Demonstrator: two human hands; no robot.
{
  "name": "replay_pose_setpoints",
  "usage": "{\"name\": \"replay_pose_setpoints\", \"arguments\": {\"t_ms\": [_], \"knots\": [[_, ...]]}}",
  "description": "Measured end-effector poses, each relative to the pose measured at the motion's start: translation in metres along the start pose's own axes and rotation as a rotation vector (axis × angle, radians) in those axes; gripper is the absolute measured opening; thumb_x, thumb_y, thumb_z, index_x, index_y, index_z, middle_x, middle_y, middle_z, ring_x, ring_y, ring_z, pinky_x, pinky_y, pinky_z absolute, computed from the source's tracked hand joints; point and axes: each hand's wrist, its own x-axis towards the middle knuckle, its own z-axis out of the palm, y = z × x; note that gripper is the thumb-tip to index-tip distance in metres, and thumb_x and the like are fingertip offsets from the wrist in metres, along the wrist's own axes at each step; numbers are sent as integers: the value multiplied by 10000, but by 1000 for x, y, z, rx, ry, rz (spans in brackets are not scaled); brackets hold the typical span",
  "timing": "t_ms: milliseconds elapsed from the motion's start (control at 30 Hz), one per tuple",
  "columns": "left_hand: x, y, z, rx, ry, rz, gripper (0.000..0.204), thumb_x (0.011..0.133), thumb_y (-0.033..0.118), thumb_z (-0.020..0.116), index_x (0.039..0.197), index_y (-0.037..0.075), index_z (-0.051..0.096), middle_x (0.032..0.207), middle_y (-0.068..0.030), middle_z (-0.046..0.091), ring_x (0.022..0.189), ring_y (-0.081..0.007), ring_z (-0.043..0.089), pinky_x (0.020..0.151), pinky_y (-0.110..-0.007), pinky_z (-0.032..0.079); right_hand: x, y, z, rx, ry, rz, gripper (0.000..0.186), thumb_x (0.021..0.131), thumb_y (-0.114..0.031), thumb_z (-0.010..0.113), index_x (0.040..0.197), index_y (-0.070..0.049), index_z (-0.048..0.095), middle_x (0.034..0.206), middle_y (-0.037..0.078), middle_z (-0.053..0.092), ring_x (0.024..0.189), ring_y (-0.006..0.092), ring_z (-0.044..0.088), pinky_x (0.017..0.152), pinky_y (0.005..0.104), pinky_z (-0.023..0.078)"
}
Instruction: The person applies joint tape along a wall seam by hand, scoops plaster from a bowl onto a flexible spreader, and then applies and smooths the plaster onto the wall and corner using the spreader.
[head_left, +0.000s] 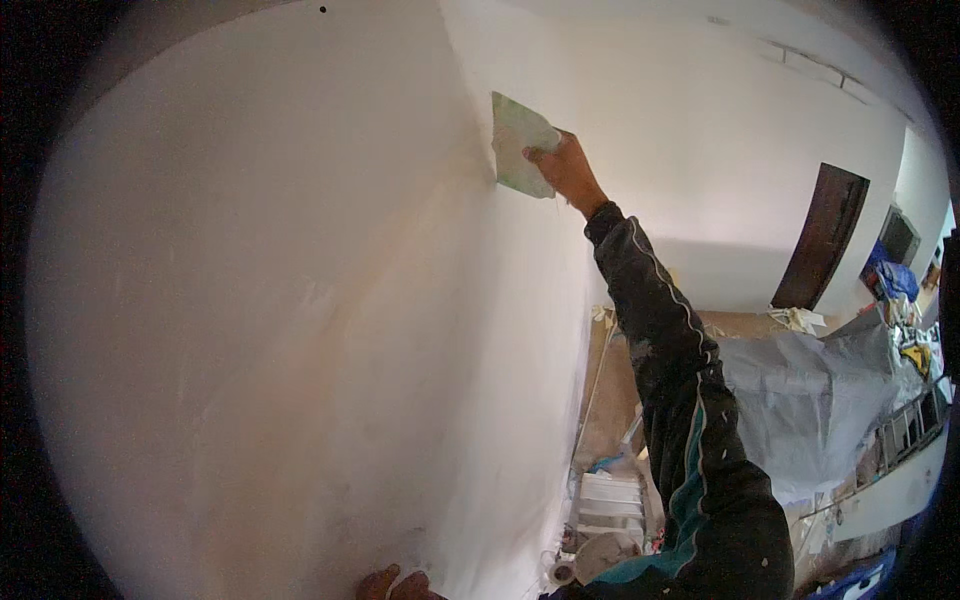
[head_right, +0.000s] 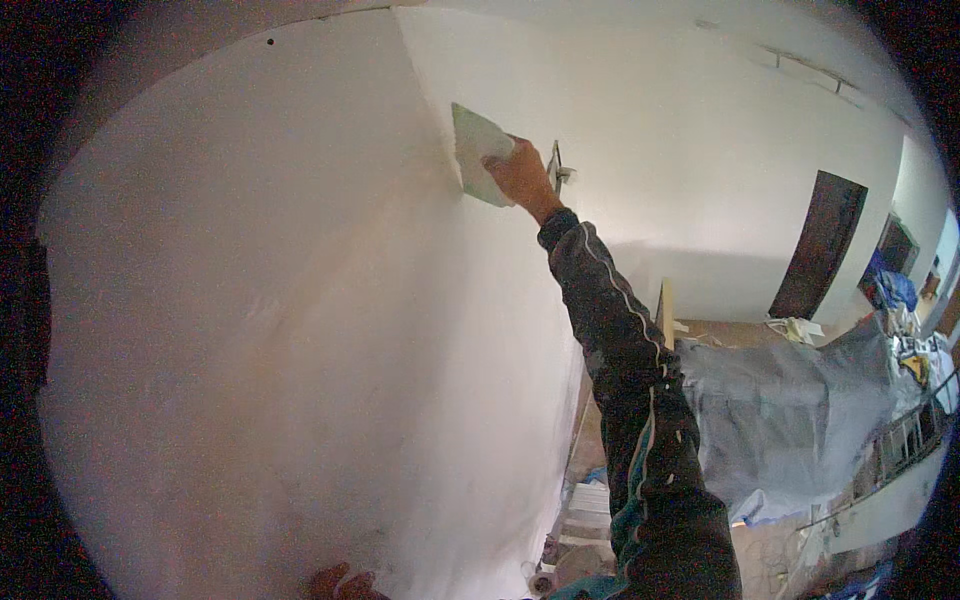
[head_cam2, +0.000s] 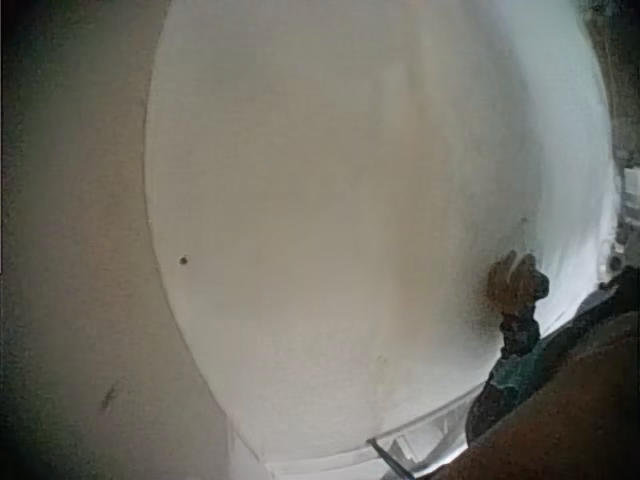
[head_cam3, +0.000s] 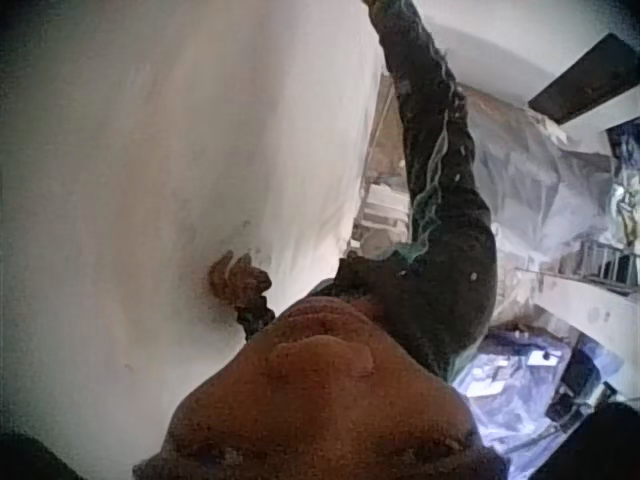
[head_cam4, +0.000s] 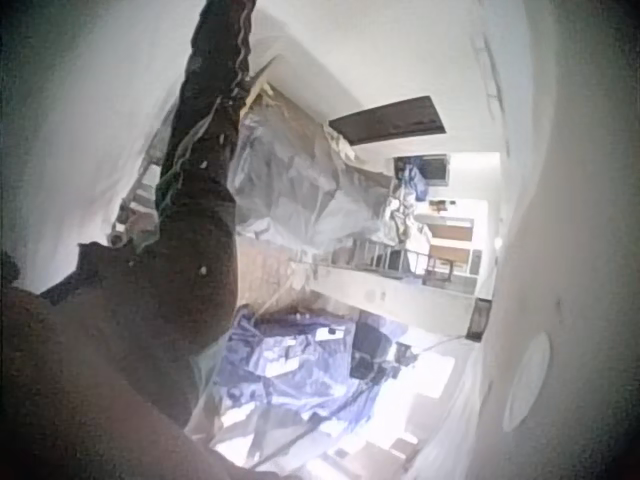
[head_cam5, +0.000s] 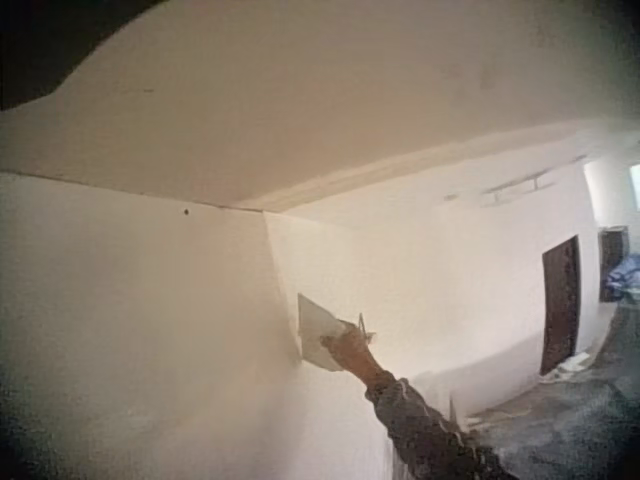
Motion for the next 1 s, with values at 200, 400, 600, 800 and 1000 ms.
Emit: {"name": "replay_pose_setpoints", "arguments": {"t_ms": [200,400,600,800,1000], "knots": [[26,23,-17,-92,60,-40,116,939,172,526,923,112,625,802,-54,730,840,-303,716,726,-461,574,1,-49,-2,-31,-35,-47,405,833,-177,697,1167,51,666,1018,269,723,925,399,718,847,456,566],[76,34,-39,8,-59,175,209,949,206,508,922,112,692,852,-48,743,868,-282,715,782,-460,587,-31,-84,52,-440,87,-238,504,865,-144,622,1353,-23,572,858,283,685,744,470,663,744,505,562],[66,27,-37,-29,-39,237,243,981,234,491,923,96,682,853,-49,746,859,-281,713,791,-476,571,-88,-92,28,-287,-71,-182,619,883,-108,628,1479,-120,465,752,245,671,675,429,666,705,520,552],[59,20,-14,-40,183,303,273,1001,258,475,917,87,671,847,-48,748,859,-274,711,758,-453,568,-13,-52,4,-174,30,-243,474,927,-133,619,1372,21,562,942,264,722,814,310,723,786,407,571],[58,21,-18,-13,133,301,297,1010,248,457,888,84,673,833,-50,731,896,-270,703,752,-435,577,-22,-80,13,-261,-94,-165,445,924,-149,622,1342,2,597,1009,233,736,866,320,721,820,405,566]]}}
